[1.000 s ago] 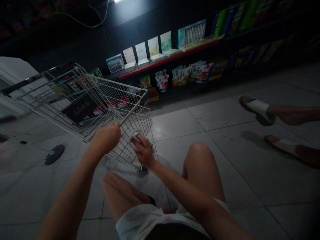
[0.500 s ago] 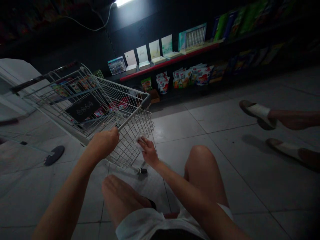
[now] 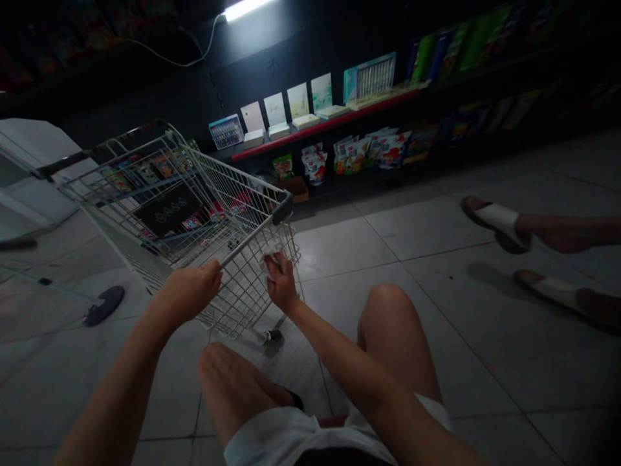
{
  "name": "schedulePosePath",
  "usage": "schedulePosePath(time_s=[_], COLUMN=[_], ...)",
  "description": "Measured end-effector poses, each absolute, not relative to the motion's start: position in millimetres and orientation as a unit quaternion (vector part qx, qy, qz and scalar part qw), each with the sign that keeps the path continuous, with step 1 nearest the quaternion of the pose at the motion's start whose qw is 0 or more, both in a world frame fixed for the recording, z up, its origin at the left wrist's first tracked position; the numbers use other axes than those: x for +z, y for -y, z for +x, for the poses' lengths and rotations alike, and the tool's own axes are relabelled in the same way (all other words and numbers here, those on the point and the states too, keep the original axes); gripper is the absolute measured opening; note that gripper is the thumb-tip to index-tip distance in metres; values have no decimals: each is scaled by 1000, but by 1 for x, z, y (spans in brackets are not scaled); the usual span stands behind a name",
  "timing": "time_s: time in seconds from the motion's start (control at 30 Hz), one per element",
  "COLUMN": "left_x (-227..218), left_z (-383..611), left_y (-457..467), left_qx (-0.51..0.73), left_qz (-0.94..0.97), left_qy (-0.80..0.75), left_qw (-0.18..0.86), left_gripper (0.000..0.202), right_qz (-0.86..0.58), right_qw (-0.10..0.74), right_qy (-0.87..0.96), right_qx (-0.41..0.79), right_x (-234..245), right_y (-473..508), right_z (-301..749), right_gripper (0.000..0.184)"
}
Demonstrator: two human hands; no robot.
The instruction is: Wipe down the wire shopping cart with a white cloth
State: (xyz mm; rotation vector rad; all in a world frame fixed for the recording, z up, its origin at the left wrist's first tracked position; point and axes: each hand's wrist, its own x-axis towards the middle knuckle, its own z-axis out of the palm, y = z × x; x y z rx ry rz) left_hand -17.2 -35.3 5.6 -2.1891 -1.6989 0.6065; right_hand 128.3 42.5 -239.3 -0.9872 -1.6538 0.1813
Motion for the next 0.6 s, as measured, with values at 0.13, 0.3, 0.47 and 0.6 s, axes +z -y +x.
schedulePosePath(time_s=[0.13,0.3,0.47,0.6], left_x=[10,17,8,-4], left_z=[-19,18,64,72], left_y=[40,26,-13,-25], left_qx=[206,170,93,66], left_qz=[-758,-731,-761,-761], left_qy=[605,645,622,619], left_qw=[130,147,159,185], left_gripper=[34,44,46,46], right_qz=[-399,-459,-492,-434], right_qw=[582,627,579,564], right_qy=[704,630,650,702], right_qx=[80,16,5,-16], right_x=[-234,-144,-119,-147], right_y=[-36,-90,-98,-70], right_z=[156,201,181,163], right_gripper=[62,69,64,55])
